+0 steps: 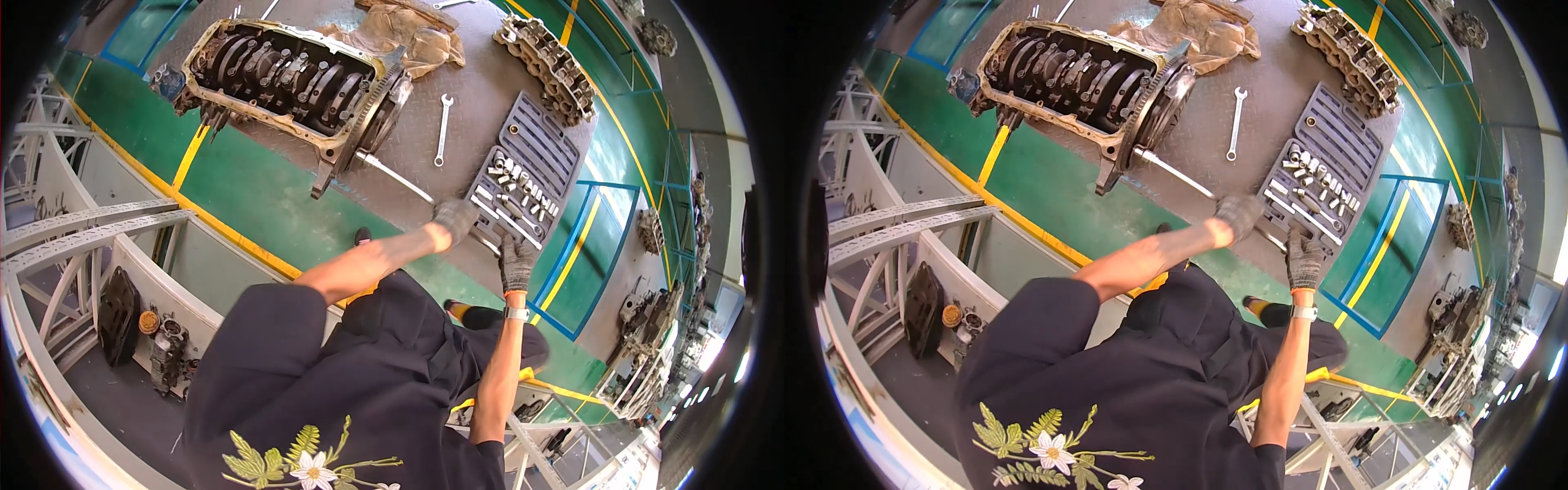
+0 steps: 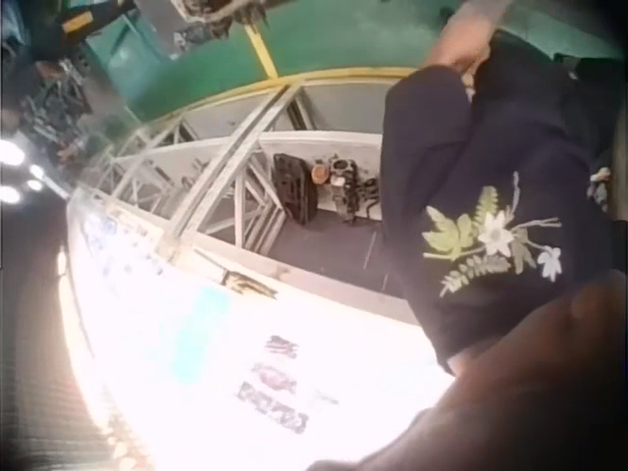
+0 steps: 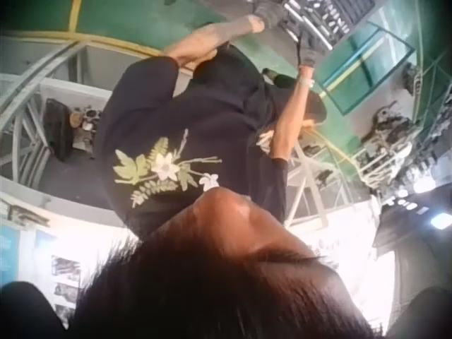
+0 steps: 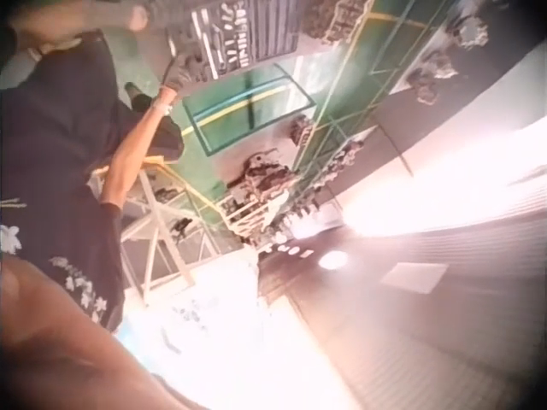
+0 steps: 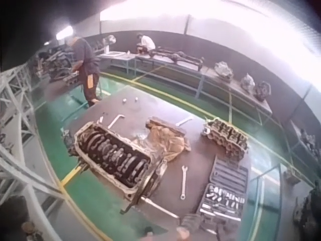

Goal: Disassemble an engine oil pan and clutch assembly using various hand tools.

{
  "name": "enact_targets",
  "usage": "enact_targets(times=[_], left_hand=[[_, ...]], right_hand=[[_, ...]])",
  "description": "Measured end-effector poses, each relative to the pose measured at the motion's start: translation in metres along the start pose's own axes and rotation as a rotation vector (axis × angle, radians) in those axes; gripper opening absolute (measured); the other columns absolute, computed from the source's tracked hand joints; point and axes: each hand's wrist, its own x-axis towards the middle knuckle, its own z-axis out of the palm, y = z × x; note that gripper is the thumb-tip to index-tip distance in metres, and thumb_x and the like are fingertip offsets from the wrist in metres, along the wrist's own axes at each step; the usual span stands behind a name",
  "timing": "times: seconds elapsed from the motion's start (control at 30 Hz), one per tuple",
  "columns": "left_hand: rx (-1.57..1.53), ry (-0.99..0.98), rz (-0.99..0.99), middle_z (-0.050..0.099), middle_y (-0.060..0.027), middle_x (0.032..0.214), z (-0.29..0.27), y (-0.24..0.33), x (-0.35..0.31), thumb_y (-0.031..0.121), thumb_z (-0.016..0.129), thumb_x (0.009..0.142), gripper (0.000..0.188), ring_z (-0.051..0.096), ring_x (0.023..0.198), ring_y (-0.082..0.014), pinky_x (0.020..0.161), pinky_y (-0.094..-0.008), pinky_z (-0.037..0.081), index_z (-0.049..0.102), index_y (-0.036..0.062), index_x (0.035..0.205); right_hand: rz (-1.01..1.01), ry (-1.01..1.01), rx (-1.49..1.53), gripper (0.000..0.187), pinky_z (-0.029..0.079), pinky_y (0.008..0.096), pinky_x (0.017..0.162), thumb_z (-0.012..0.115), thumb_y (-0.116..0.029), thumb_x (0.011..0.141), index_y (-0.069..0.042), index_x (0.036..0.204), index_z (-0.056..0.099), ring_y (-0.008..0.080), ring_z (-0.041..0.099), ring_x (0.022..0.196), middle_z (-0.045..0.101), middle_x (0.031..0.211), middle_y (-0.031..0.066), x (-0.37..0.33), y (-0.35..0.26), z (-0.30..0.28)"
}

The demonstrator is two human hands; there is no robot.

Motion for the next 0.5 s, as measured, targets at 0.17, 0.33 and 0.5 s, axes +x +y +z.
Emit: enact_targets(times=[0.17, 0.33, 0.5], left_hand=[[0.017, 0.811, 0.169, 0.067, -0.0148, 0.074, 0.01, -0.006, 0.041, 0.011, 0.054, 0.085, 0.014, 0.067, 0.066, -0.0316, 0.053, -0.0422, 0.052, 0.066, 0.0058, 0.087], [-0.184, 0.897, 0.35, 0.059, -0.0128, 0.066, -0.032, 0.012, -0.003, 0.013, 0.052, 0.083, 0.014, 0.064, 0.068, -0.0283, 0.055, -0.0495, 0.05, 0.059, 0.0074, 0.093], [-0.099, 0.532, 0.098, 0.065, -0.0192, 0.078, 0.028, 0.011, -0.043, 0.016, 0.054, 0.082, 0.021, 0.066, 0.076, -0.0344, 0.064, -0.0503, 0.051, 0.063, 0.0072, 0.1]], right_hand=[[-0.34, -0.002, -0.362, 0.039, 0.046, 0.0407, 0.06, 0.056, -0.035, 0.095, 0.001, 0.087, 0.068, 0.0302, 0.062, 0.061, 0.065, 0.068, 0.0176, 0.0, 0.034, 0.012], [-0.124, -0.139, -0.27, 0.036, 0.048, 0.0451, 0.071, 0.054, -0.035, 0.095, -0.004, 0.109, 0.066, 0.0381, 0.064, 0.083, 0.067, 0.092, 0.0218, 0.033, 0.012, 0.0], [-0.096, 0.008, -0.171, 0.052, 0.048, 0.0435, 0.068, 0.052, -0.049, 0.093, -0.002, 0.082, 0.072, 0.0411, 0.063, 0.075, 0.065, 0.076, 0.0233, 0.064, -0.016, -0.012]])
